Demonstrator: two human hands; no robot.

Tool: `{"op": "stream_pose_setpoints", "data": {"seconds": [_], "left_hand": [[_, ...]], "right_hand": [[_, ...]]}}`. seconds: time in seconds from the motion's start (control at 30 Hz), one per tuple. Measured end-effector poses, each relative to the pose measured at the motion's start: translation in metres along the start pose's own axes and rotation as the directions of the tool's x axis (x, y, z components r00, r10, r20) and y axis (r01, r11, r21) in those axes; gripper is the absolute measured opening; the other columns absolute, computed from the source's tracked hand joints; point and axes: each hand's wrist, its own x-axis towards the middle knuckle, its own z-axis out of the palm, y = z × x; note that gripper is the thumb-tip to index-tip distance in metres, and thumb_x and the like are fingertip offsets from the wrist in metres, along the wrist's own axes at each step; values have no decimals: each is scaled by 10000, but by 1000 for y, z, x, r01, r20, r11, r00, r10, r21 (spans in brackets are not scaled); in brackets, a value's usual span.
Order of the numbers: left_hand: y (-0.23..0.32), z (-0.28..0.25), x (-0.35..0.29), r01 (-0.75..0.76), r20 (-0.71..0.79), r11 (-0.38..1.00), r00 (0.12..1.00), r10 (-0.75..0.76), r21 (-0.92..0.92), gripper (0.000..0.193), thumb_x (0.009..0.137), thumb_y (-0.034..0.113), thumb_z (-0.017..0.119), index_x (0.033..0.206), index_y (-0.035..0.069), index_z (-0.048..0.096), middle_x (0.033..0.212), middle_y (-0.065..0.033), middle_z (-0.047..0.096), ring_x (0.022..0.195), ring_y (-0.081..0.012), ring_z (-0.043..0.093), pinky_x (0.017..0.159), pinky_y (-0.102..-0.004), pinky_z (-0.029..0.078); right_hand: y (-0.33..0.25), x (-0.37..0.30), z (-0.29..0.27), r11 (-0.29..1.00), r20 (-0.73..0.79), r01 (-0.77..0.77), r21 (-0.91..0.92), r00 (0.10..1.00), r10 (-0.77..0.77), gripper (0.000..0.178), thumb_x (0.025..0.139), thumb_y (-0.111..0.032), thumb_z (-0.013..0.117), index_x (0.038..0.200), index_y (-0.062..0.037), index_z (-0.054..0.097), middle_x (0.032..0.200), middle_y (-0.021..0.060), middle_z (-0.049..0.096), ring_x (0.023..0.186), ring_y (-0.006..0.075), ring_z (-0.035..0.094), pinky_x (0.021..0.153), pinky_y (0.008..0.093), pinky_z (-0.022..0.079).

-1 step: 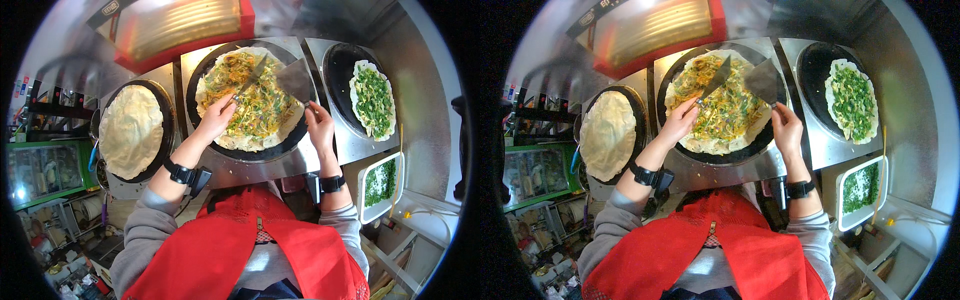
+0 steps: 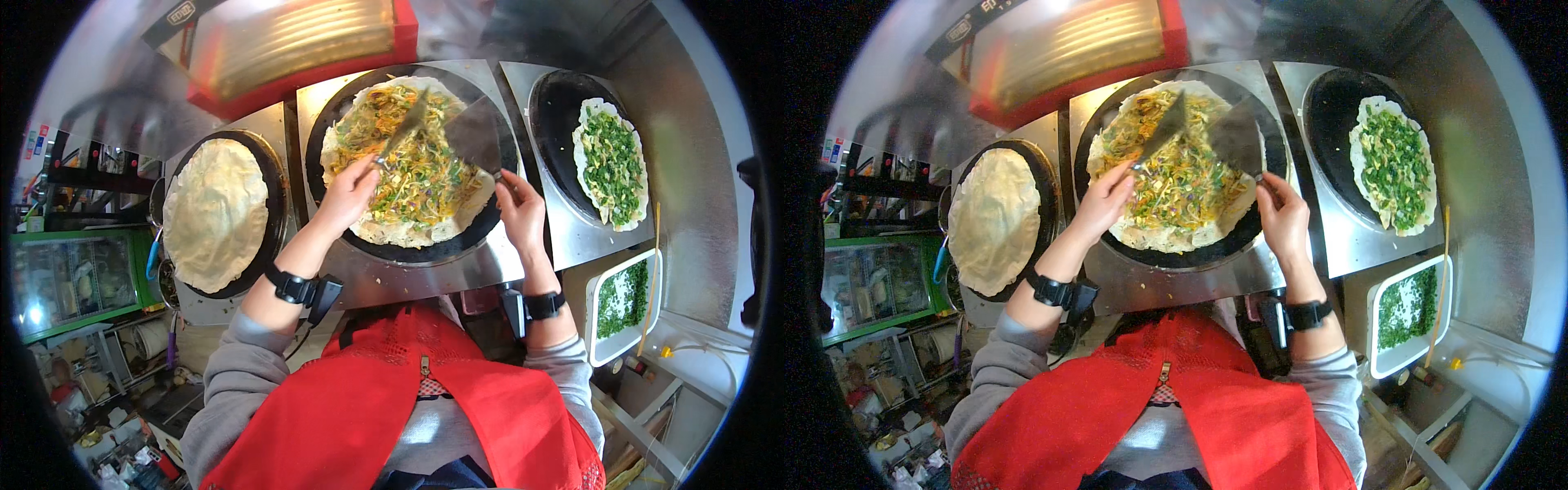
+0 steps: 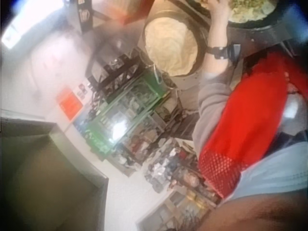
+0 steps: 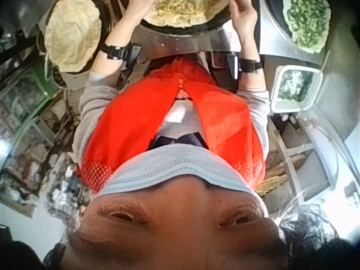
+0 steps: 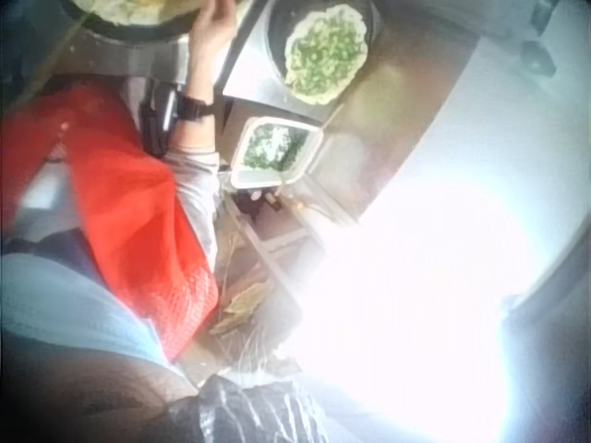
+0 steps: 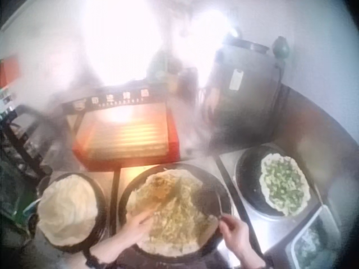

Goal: The person spreads chopped green vegetables onto thin crepes on two round griddles, flips and folds them, then adds a mixed vegetable filling from a small pot onto a fresh crepe and folds it. The person uses a spatula and chopsticks to handle the crepes and fillings.

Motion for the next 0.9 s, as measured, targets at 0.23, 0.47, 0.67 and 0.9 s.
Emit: {"op": "stream_pose_setpoints", "data": {"seconds": [0.23,0.47,0.67,0.9], "left_hand": [[-19,-40,-83,158,-29,981,986,-162,-110,419,985,156,490,1390,67,426,761,22,478,558,-34,400,479,-178,335],[-39,-40,-119,103,-43,970,992,-115,-220,407,992,138,472,1389,65,424,770,23,468,577,-26,372,498,-177,317],[-52,-45,-149,77,-90,993,992,-86,-94,426,980,130,484,1392,47,420,782,28,485,614,-31,401,530,-190,354],[-29,-28,-85,37,-69,987,996,-48,-156,424,980,152,500,1381,35,429,761,35,478,611,-32,411,525,-189,346]], "right_hand": [[5,-37,-4,960,121,-277,28,955,272,309,882,-87,637,1179,-2,627,850,44,676,692,65,586,617,208,478],[5,-23,45,983,69,-92,156,994,82,308,898,-99,622,1185,11,607,757,2,624,582,38,491,515,188,393],[-10,-56,-12,938,62,-336,-80,938,341,305,892,-65,622,1192,-10,619,860,28,658,683,62,556,599,204,477],[-4,-14,45,996,258,59,-60,965,-42,303,862,-157,665,1133,-23,653,965,182,694,839,184,668,755,298,520]]}}
